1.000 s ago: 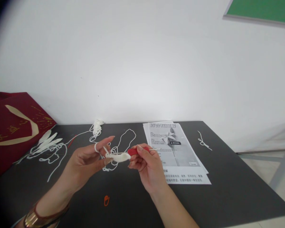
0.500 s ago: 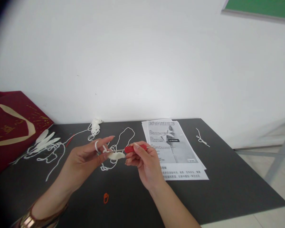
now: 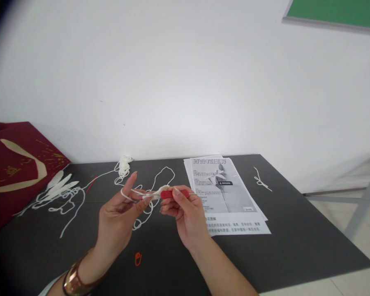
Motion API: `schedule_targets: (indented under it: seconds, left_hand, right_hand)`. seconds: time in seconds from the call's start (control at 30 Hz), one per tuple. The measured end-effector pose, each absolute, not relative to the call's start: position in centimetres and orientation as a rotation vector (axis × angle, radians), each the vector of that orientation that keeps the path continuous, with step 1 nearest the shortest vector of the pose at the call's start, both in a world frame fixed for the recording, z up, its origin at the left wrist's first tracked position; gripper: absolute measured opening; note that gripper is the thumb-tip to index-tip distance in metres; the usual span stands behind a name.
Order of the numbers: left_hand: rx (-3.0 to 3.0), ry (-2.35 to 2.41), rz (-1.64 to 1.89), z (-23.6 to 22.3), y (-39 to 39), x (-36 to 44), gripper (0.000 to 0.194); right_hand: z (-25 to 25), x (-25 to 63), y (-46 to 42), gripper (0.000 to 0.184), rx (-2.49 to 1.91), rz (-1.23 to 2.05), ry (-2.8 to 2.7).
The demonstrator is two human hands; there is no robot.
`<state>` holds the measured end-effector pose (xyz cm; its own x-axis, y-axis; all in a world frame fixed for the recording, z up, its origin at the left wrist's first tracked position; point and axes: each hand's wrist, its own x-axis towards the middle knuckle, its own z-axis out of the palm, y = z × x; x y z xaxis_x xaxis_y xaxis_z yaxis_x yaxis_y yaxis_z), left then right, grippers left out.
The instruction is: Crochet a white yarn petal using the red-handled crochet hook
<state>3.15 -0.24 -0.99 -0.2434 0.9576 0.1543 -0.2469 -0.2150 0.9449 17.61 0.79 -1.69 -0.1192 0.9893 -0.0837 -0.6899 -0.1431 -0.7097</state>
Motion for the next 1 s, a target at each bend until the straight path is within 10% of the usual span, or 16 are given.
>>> schedule_targets:
  seconds: [0.27,0.47,1.0]
  left_hand:
    - [0.861,1.122,1.547,-1.8,0.2,3.4,0.055]
    - [0.584,0.815,1.386,-0.6,0.7,2.6,0.056]
    - [0.699,0.642,1.175,1.1,0.5,0.3,0.062]
  right_hand:
    - [-2.2,17.2,-0.3,0.011,-0.837,1.135,-1.069]
    - [-2.6,17.7,-1.1,0.043,-0.693,0.551,-1.6]
    - [-2.1,18.2,-0.3,0.013,-0.518,1.121,-1.205]
